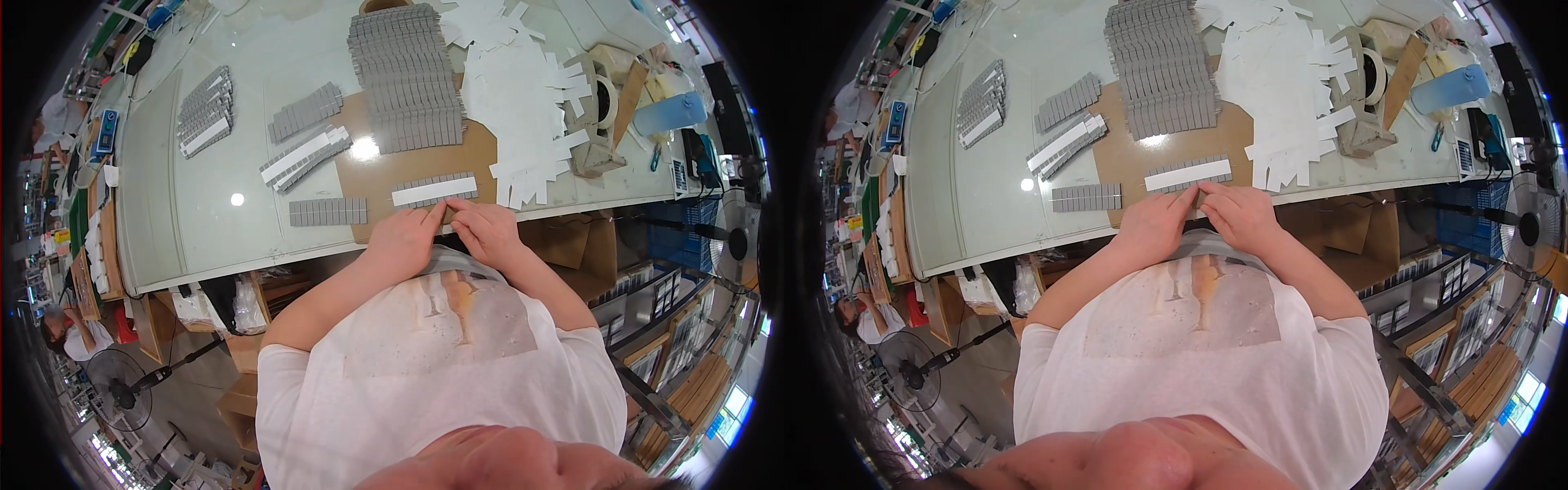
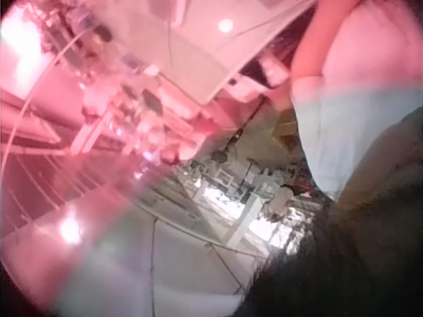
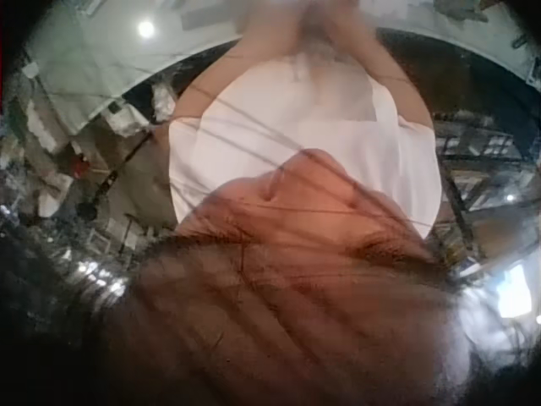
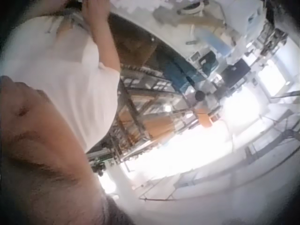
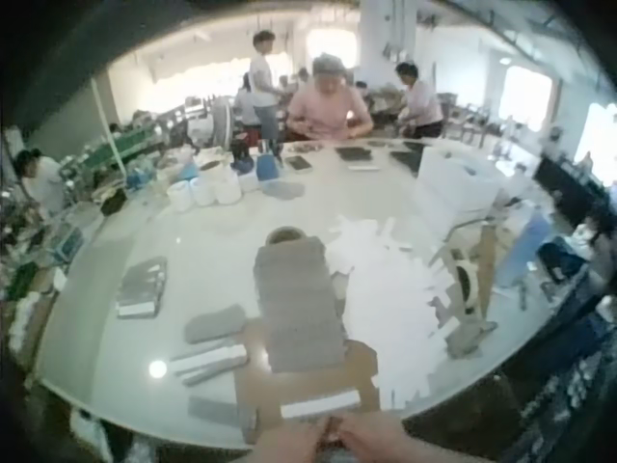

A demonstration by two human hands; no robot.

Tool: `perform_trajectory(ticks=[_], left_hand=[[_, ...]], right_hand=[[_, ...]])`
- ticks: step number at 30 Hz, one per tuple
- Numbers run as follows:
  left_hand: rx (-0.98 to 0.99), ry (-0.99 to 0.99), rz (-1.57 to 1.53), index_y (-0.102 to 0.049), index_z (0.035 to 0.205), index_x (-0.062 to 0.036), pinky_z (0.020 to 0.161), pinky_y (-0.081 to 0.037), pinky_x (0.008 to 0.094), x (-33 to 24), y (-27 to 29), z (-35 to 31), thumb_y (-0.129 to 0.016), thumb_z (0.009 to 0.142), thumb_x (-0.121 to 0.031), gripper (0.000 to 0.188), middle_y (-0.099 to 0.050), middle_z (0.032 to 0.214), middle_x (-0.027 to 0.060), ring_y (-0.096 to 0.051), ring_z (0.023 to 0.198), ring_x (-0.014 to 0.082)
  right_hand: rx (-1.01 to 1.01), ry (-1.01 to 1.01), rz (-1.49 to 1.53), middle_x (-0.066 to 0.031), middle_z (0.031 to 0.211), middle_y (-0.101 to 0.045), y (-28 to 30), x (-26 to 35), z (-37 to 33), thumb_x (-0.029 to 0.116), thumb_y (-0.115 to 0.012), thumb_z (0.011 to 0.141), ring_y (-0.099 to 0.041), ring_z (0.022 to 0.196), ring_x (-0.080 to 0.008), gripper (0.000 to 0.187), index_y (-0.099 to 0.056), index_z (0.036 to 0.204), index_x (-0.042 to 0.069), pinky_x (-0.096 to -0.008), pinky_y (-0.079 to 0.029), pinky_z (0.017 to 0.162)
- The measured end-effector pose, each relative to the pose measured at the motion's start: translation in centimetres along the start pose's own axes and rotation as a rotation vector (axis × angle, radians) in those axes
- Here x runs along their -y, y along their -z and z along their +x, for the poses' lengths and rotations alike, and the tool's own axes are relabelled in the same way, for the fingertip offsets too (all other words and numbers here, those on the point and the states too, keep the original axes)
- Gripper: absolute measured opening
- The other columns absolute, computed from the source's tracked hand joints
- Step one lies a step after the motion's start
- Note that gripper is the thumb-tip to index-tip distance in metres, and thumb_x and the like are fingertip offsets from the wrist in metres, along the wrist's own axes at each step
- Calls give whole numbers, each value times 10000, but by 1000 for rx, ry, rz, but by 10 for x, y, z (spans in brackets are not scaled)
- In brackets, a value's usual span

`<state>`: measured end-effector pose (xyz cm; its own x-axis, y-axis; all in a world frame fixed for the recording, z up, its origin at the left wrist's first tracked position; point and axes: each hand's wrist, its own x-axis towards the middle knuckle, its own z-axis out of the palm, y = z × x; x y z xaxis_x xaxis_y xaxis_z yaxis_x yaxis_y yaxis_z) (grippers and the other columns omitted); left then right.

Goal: Assembling small white paper or plastic strips onto grey corrugated components at a factory workbench using scissors and tape.

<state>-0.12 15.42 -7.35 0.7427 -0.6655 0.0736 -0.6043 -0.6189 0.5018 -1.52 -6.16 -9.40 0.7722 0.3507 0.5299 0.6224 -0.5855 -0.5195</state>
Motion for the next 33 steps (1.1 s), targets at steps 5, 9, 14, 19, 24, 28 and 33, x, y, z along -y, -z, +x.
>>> perform_trajectory(ticks=[5,9,14,19,24,28,33], left_hand=[[8,16,-1,-512,1404,-45,702,-539,414,0,-1,0,-607,857,-79,557,-661,926,95,-641,847,301],[50,33,-3,-497,1425,-75,710,-542,421,-2,2,2,-597,859,-79,574,-663,941,92,-641,855,304],[79,53,-4,-494,1426,-81,715,-543,428,-3,3,3,-577,870,-79,563,-670,959,90,-644,867,307],[85,63,-14,-502,1415,-81,719,-542,429,-4,5,3,-562,877,-77,541,-676,967,86,-648,878,308],[-21,2,-27,-541,1380,-80,710,-538,411,0,0,-2,-600,854,-55,530,-672,947,83,-645,857,294],[-69,-36,-38,-560,1357,-69,707,-534,403,3,-1,-8,-616,847,-48,514,-670,943,89,-643,841,291],[-76,-2,-28,-569,1336,-51,716,-534,410,2,-4,-6,-609,854,-45,483,-669,933,101,-649,842,302]], right_hand=[[-28,-8,7,-99,1049,-745,-1,-1,-1,87,-717,840,-712,758,-254,79,-652,881,64,-343,-554,600],[-52,-19,24,-106,1033,-742,-2,-1,-1,84,-707,852,-710,752,-259,74,-646,885,57,-343,-557,604],[-46,-17,12,-106,1030,-741,-1,0,0,80,-700,858,-708,749,-260,69,-644,890,57,-342,-559,608],[-34,-28,33,-101,1024,-742,0,1,1,80,-698,859,-714,761,-263,66,-645,890,57,-343,-562,610],[-83,-38,44,-97,1005,-742,-2,0,-4,80,-698,858,-722,779,-267,66,-645,888,53,-346,-568,614],[-96,-36,35,-87,1016,-742,0,-1,-6,85,-705,851,-718,768,-260,77,-645,892,60,-345,-561,606],[-16,2,-34,-81,1069,-737,0,2,-3,97,-719,839,-704,742,-243,96,-644,895,77,-339,-542,593]])
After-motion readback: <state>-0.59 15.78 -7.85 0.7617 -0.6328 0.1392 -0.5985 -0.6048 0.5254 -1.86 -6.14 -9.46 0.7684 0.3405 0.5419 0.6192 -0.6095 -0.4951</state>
